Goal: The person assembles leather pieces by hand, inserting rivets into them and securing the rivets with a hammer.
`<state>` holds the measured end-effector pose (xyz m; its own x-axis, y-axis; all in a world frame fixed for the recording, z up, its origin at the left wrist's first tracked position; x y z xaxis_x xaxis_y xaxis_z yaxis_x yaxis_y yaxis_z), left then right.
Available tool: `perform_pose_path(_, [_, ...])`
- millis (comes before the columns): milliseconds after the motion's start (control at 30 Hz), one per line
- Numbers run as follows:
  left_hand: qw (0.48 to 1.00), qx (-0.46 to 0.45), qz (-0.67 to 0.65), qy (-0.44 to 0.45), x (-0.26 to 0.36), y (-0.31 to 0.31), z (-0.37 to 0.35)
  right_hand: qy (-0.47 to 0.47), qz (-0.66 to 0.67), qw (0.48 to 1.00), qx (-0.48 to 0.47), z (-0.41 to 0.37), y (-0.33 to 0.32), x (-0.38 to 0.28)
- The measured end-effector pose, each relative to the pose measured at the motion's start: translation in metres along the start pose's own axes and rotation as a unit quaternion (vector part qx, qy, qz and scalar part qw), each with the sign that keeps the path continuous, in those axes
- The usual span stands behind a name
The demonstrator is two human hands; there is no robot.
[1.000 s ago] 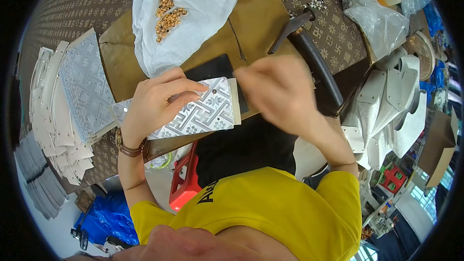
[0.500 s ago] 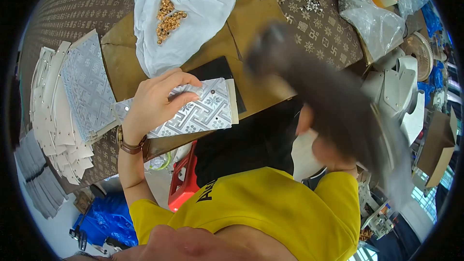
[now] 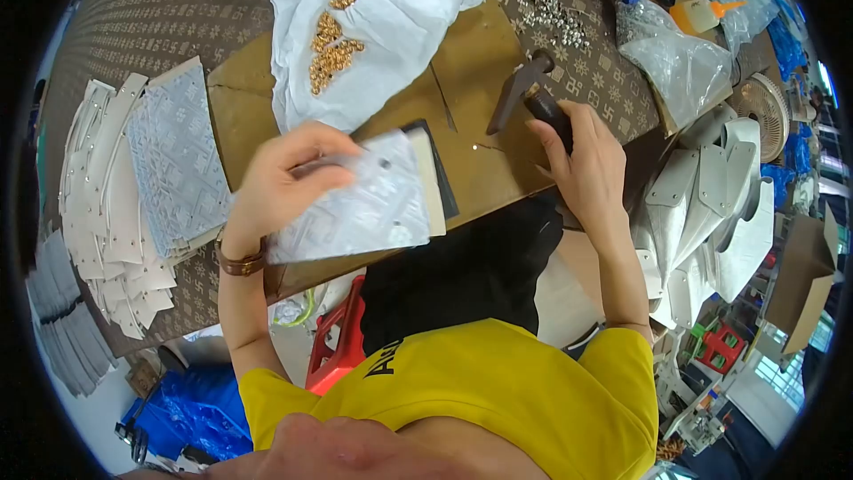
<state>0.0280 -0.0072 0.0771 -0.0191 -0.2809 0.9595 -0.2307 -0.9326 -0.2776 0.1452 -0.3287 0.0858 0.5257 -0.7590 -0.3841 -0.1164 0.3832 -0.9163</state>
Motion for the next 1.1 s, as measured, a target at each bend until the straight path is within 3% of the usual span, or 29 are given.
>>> perform_pose_path(33, [0.995,0.028,-0.09,0.025,-0.002,-0.008,-0.002,-0.025,-0.026,0.999,0.024,0.005,0.0,-0.001])
perform_pose_path(67, [0.996,0.026,-0.086,0.029,-0.011,-0.024,-0.002,-0.046,-0.051,0.996,0.047,0.008,-0.001,-0.002])
perform_pose_path(100, [0.929,-0.09,-0.343,0.11,-0.021,-0.041,0.0,-0.043,-0.05,0.996,0.054,0.014,0.0,-0.008])
perform_pose_path(133, [0.778,-0.201,-0.568,0.178,-0.024,-0.051,0.001,-0.093,-0.005,0.993,0.074,0.024,0.002,-0.026])
perform_pose_path(167, [0.781,-0.208,-0.562,0.176,-0.023,-0.05,0.001,-0.142,0.04,0.985,0.095,0.033,0.007,-0.043])
perform_pose_path(267, [0.691,-0.185,-0.661,0.227,-0.015,-0.048,-0.003,-0.256,0.089,0.961,0.048,0.068,0.045,-0.087])
perform_pose_path(300, [0.698,-0.188,-0.652,0.228,-0.017,-0.047,0.0,-0.287,0.101,0.952,0.031,0.079,0.062,-0.098])
perform_pose_path(367, [0.66,-0.217,-0.683,0.227,-0.021,-0.043,0.004,-0.286,0.086,0.954,0.034,0.101,0.09,-0.107])
perform_pose_path(500, [0.634,-0.238,-0.696,0.238,-0.023,-0.041,0.006,-0.277,0.043,0.96,0.021,0.121,0.114,-0.12])
perform_pose_path(600, [0.637,-0.217,-0.708,0.215,-0.024,-0.04,0.005,-0.286,0.03,0.958,0.017,0.112,0.104,-0.113])
perform_pose_path(667, [0.636,-0.205,-0.717,0.198,-0.025,-0.039,0.004,-0.291,0.097,0.952,-0.007,0.095,0.087,-0.108])
perform_pose_path(767, [0.694,-0.19,-0.668,0.189,-0.027,-0.04,0.006,-0.298,0.155,0.941,-0.048,0.063,0.061,-0.102])
perform_pose_path(833, [0.758,-0.157,-0.607,0.178,-0.029,-0.047,0.004,-0.301,0.212,0.926,-0.081,0.031,0.047,-0.091])
perform_pose_path(900, [0.838,-0.187,-0.487,0.16,-0.021,-0.063,0.001,-0.303,0.2,0.926,-0.109,0.009,0.048,-0.078])
perform_pose_path(933, [0.835,-0.191,-0.491,0.157,-0.008,-0.055,0.002,-0.318,0.192,0.92,-0.124,0.0,0.051,-0.074])
perform_pose_path(967, [0.918,-0.047,-0.373,0.123,0.005,-0.044,-0.003,-0.333,0.186,0.914,-0.138,-0.005,0.053,-0.071])
perform_pose_path(1000, [0.963,0.096,-0.238,0.083,0.018,-0.033,-0.012,-0.327,0.188,0.916,-0.138,-0.008,0.052,-0.069])
perform_pose_path(1033, [0.967,0.235,-0.09,0.042,0.024,-0.032,-0.017,-0.317,0.201,0.919,-0.119,-0.006,0.046,-0.067])
perform_pose_path(1100, [0.979,0.196,-0.042,0.03,0.011,-0.025,-0.012,-0.297,0.223,0.925,-0.081,0.001,0.03,-0.064])
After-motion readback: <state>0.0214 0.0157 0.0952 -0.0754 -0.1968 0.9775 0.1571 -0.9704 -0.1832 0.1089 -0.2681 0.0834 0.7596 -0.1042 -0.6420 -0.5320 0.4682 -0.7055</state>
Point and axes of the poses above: each hand's wrist, its own z-axis towards the middle knuckle, its own y-axis out of the palm, x = y × z, the point moved 3 cm from there along z, towards the middle knuckle, and after that the axes turned 8 degrees about -x, right-handed, at the moved point
